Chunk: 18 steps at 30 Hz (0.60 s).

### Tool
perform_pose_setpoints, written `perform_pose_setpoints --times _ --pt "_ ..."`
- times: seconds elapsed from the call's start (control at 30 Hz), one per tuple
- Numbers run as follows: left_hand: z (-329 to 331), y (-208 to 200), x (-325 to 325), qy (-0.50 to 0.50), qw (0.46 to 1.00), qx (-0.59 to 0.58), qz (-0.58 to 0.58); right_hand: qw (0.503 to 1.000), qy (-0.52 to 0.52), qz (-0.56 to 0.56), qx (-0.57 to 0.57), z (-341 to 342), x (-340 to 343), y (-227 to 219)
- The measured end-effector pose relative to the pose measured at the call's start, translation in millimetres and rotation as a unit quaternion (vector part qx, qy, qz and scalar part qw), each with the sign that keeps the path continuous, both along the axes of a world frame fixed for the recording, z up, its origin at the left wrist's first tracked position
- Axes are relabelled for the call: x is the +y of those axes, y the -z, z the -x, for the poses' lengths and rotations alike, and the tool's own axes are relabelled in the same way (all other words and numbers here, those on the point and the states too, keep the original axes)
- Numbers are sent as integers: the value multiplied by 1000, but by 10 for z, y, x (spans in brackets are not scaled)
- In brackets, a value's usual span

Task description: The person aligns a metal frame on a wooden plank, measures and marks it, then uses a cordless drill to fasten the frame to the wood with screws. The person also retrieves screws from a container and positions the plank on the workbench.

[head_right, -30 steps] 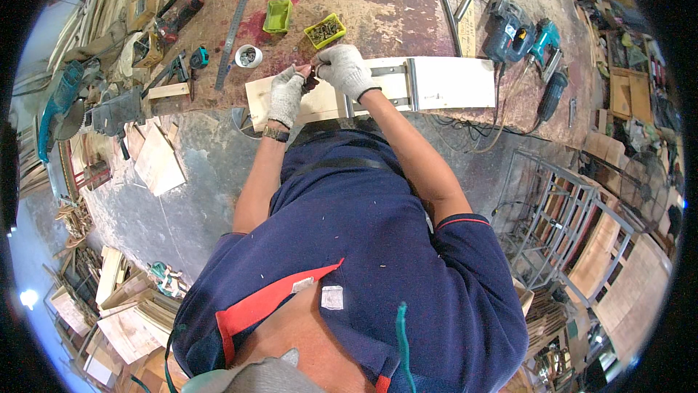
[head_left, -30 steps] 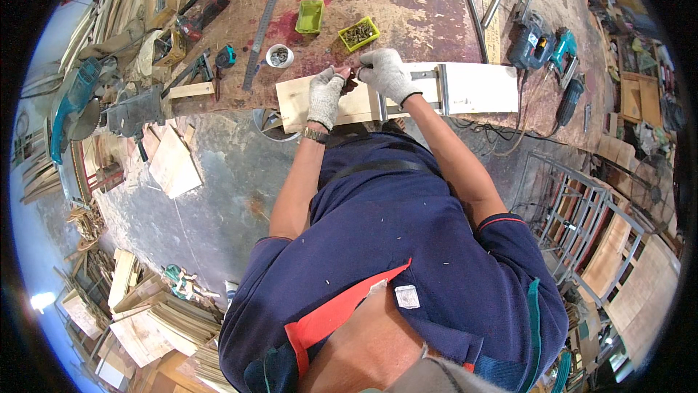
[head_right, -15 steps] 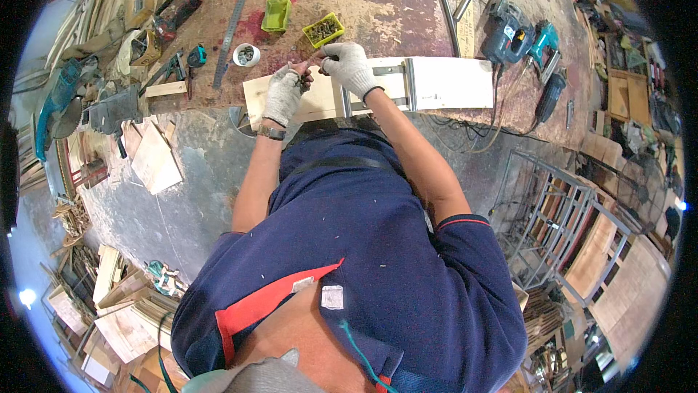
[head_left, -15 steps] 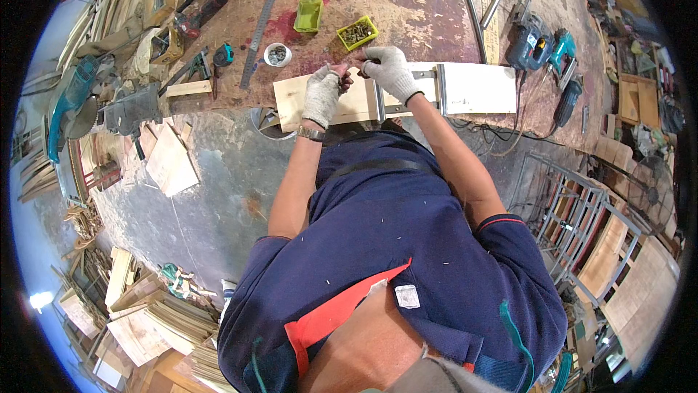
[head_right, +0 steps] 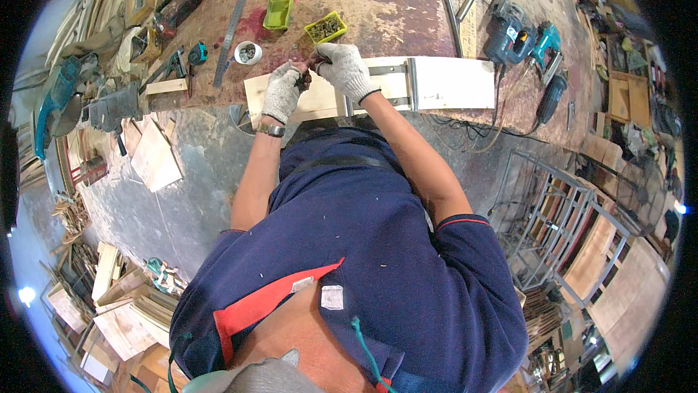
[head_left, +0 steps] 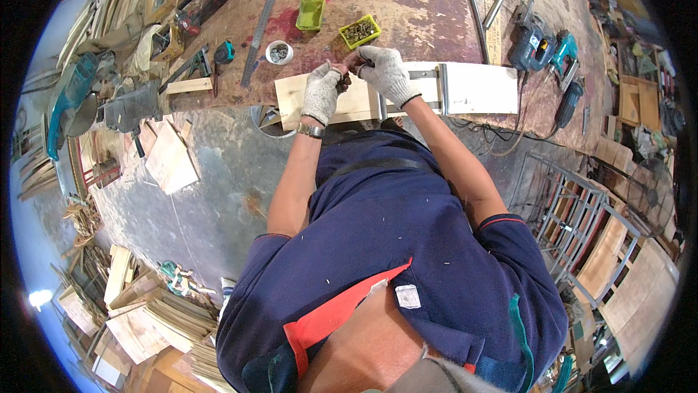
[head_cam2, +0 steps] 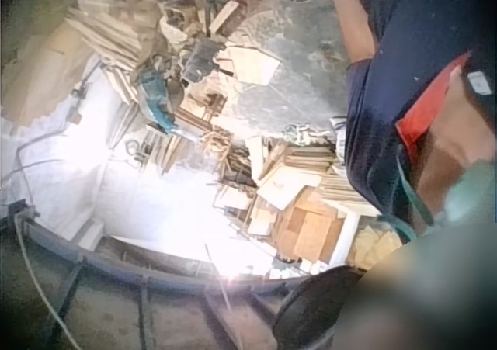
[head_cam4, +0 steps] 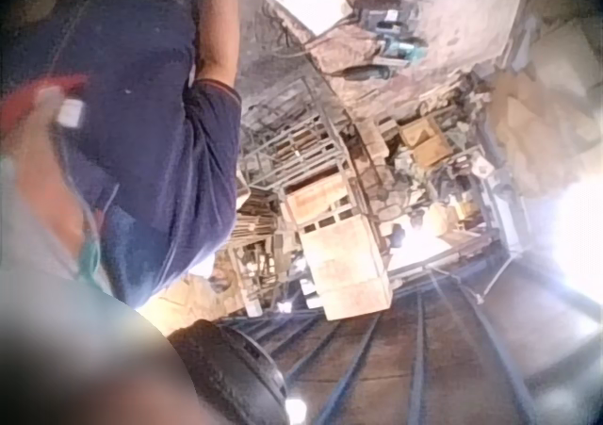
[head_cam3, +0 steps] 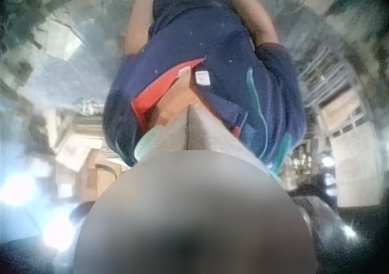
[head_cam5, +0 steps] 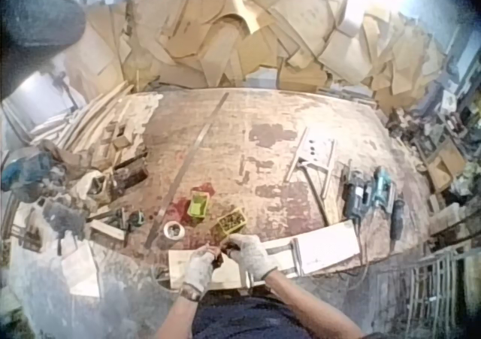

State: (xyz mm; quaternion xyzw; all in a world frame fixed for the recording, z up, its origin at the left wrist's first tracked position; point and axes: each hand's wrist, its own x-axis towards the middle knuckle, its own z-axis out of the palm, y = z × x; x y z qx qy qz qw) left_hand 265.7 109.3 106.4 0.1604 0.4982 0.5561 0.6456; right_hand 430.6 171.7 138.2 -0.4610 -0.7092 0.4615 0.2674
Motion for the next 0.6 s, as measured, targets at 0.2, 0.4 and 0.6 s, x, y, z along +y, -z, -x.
perform_pose_setpoints --times 0.2,0.4,0.6 --pt "17 -185 53 55 950 307 -13 999 6 -29 -34 88 -6 -37" --pt "98 -157 47 86 898 430 -30 998 20 -22 -53 215 -25 74" --pt "319 77 154 86 922 374 -41 986 75 144 45 301 -8 332"
